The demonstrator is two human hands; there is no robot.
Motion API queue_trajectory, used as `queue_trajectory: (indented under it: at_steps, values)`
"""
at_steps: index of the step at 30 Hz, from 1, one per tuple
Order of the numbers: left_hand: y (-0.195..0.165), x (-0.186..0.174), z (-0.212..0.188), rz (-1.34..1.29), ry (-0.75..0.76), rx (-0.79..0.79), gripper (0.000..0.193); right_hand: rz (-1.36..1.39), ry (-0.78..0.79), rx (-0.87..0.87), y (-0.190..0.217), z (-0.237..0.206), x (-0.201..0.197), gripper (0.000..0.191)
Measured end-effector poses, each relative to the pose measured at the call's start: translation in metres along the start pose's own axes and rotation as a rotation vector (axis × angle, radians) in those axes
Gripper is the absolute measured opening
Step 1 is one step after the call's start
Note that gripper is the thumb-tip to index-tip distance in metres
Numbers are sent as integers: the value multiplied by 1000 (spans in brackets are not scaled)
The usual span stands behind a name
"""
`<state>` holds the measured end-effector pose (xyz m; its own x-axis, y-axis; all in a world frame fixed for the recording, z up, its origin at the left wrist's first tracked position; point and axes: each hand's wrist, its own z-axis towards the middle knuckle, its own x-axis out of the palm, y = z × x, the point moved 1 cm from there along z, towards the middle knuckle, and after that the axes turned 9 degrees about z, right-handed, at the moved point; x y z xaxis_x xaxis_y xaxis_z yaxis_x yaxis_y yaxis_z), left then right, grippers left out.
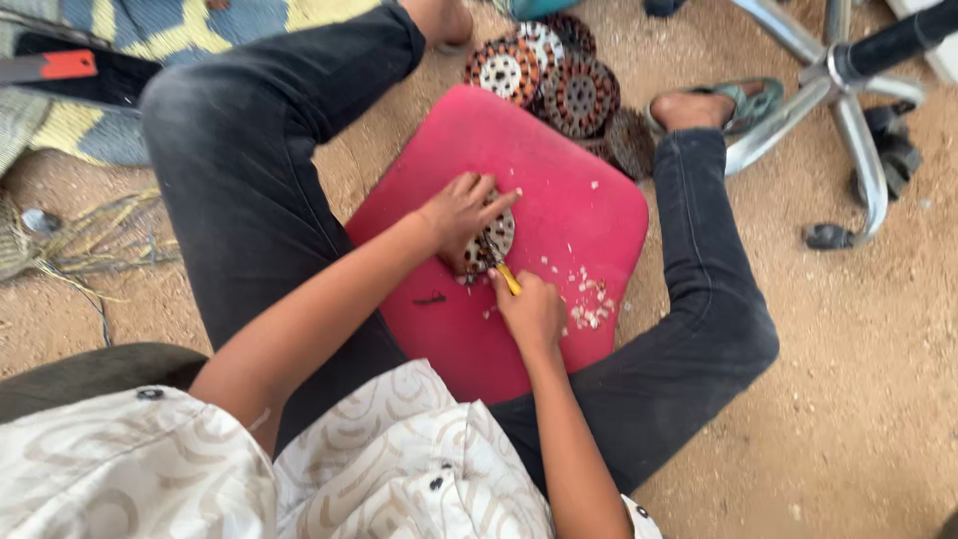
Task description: The person uses pliers to remove small white plastic pieces from a circular motor stator placed on a red stool. They repeatedly pull out the pieces, set them aside, and continue until the stator is cleared.
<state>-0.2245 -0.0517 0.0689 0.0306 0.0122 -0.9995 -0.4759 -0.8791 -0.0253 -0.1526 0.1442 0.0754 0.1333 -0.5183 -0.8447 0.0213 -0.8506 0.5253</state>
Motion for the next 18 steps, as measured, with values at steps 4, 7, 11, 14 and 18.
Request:
queue_trajectory:
  at_steps: [4,7,11,14,18]
  values:
    - [6,4,-1,-62,-13,26,156,98,-92,-165,-4,10,14,43]
    - [8,1,-2,-146,6,12,155,92,-40,-178,-13,9,21,33]
    - [18,-9,7,-135,32,-105,131,222,-73,-230,-17,10,16,27]
    - [13,-5,17,-638,38,-109,58,490,26,36,-14,8,11,27]
    - [-26,15,34,-1125,-137,-165,45,806,65,26,1,-2,9,22]
